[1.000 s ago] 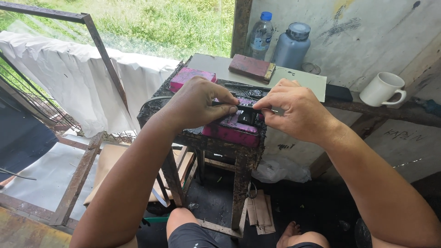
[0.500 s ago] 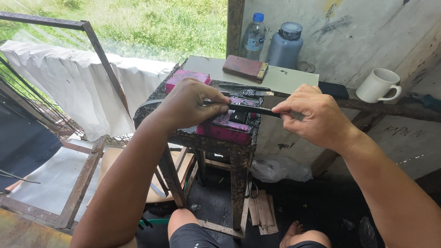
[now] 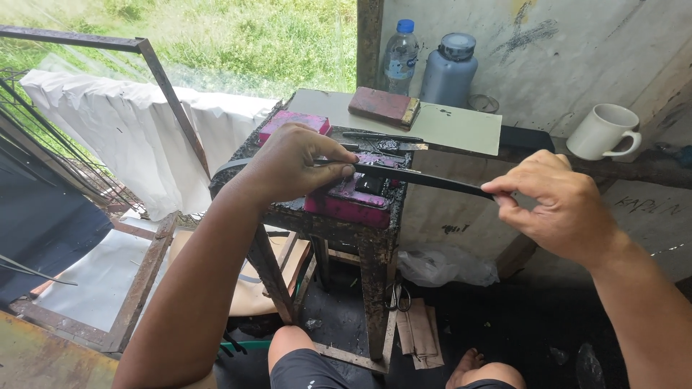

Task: Applying edge dye to leather straps using a small applicator machine and hanging them on a line with clips to dry.

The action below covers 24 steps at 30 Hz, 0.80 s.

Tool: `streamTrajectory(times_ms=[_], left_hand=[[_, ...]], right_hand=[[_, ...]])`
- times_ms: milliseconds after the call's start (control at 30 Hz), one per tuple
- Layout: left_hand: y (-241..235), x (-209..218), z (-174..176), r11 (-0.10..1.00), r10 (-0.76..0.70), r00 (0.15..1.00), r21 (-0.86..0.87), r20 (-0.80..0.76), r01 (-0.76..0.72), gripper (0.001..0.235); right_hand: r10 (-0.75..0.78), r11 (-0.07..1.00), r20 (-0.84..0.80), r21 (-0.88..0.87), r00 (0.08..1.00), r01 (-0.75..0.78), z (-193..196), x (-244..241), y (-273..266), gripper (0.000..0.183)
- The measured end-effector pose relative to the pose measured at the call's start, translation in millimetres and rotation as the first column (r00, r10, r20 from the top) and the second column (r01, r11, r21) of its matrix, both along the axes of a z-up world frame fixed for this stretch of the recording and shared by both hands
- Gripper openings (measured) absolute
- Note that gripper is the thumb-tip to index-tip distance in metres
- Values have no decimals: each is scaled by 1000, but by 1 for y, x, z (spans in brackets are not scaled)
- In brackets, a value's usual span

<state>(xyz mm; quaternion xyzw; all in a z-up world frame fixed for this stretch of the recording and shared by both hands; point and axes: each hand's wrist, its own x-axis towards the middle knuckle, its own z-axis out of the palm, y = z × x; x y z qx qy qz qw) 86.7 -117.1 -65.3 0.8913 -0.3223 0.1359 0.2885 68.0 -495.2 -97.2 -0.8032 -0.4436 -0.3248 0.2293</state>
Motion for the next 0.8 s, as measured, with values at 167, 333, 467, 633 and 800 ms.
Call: streamTrajectory(times_ms=[167,333,467,633,800], left_hand=[[0,-3,3,1000,18,999,4,-34,-18,22],[-1,-5,6,1000,-23,999,-16,-23,23,19],[-2,-6,8,1000,25,997,-6,-68,-25,20],[-1,-4,7,999,46,996,8,-80,-45,19],[-3,-8,11,998,63,993,10,-98,-62,19]], right_hand=[[-75,997,-10,16,997,75,-11,-6,-31,21],[-180,983,-44,17,983,181,-16,-17,-60,17],[-270,960,-71,61,960,274,-31,-21,-90,16],[-412,909,-97,29,906,416,-67,-11,-152,17],[-398,876,-387,107,831,470,-130,13,-242,21]])
